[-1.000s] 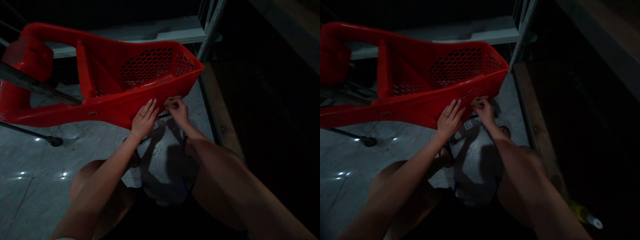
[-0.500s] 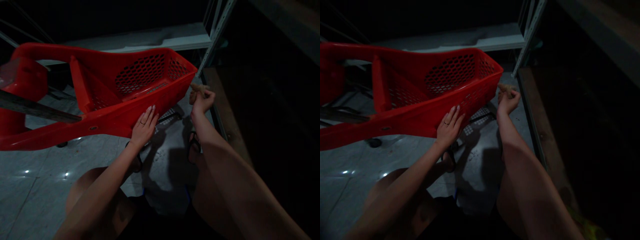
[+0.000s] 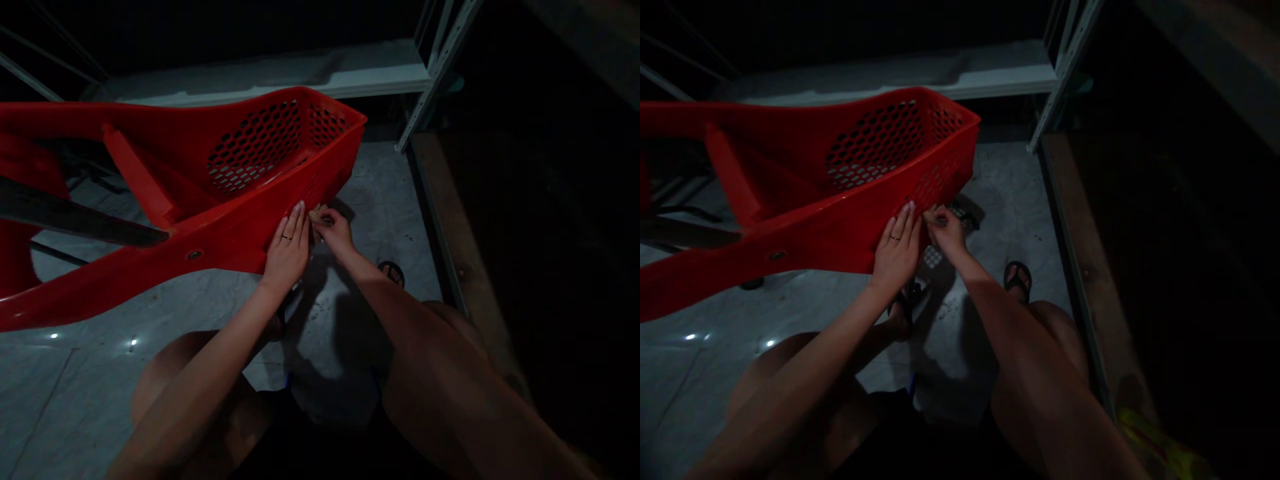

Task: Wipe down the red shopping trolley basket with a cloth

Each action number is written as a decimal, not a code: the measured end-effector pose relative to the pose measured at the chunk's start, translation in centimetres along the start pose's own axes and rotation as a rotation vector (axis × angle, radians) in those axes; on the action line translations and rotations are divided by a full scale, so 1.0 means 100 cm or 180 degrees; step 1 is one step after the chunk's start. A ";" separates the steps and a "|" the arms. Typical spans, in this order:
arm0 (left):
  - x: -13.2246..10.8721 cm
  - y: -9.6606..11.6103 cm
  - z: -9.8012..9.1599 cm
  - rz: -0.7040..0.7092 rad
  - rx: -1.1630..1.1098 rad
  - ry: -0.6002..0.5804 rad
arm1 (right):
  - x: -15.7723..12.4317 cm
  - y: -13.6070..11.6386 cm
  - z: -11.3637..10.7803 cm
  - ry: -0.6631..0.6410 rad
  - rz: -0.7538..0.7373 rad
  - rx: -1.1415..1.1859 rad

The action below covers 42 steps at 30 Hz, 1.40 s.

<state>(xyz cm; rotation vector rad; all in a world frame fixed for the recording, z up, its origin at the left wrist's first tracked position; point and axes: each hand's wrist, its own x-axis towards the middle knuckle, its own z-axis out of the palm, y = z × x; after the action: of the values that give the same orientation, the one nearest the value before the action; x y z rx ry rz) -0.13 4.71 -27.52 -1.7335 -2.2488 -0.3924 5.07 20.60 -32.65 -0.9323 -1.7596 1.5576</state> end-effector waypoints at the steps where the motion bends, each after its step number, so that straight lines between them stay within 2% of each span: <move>1: 0.000 0.000 0.001 -0.0032 0.0041 -0.0083 | 0.004 0.001 0.000 0.0033 0.0107 0.0068; 5: -0.013 -0.002 0.003 0.0031 0.0338 -0.0642 | 0.032 0.001 -0.008 0.0582 0.0428 0.0250; 7: -0.025 -0.005 0.002 0.0179 0.0427 -0.0876 | 0.039 0.000 -0.006 0.0584 0.0505 0.0341; 11: -0.046 -0.016 -0.004 0.0559 0.0630 -0.1055 | 0.025 0.003 0.019 -0.0051 0.0495 0.0508; 15: -0.051 -0.023 -0.008 0.0858 0.0903 -0.1135 | 0.000 0.008 0.041 -0.0434 0.0469 0.0617; 19: -0.048 -0.021 -0.017 0.1061 0.1142 -0.1292 | -0.015 0.015 0.038 -0.0872 0.0553 0.0670; 23: -0.048 -0.018 -0.030 0.1445 0.0874 -0.1506 | -0.025 0.024 0.034 -0.1065 0.0707 0.0727; 28: -0.052 -0.022 -0.034 0.1898 0.0610 -0.1538 | -0.038 0.027 0.049 -0.0525 0.0854 0.0849; 29: -0.051 -0.022 -0.036 0.2024 0.0541 -0.1435 | -0.044 0.024 0.052 -0.0494 0.0881 0.0876; 31: -0.049 -0.022 -0.043 0.2226 0.0444 -0.0996 | -0.061 0.017 0.056 -0.0518 0.0927 0.0951; 33: -0.048 -0.019 -0.062 0.2288 0.0436 -0.0371 | -0.083 0.006 0.056 -0.0559 0.0971 0.1043; 35: -0.054 -0.012 -0.098 0.2301 0.0472 0.0165 | -0.108 -0.006 0.053 -0.0618 0.1014 0.1138; 36: -0.060 -0.007 -0.120 0.2286 0.0515 0.0309 | -0.120 -0.014 0.050 -0.0676 0.1035 0.1193; 38: -0.079 0.005 -0.173 0.2277 0.0668 0.0379 | -0.139 -0.030 0.044 -0.0850 0.1073 0.1378; 40: -0.102 0.016 -0.226 0.2070 0.0981 0.0192 | -0.152 -0.048 0.039 -0.1026 0.1023 0.1647; 42: -0.121 0.024 -0.270 0.1660 0.1093 0.0151 | -0.162 -0.062 0.036 -0.1098 0.0869 0.1826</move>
<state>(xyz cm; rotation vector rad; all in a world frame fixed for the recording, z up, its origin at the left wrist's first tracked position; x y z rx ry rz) 6.51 -15.65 -6.93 -1.9874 -1.6194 0.0628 10.66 4.88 -26.76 -0.6562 -1.2918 2.3466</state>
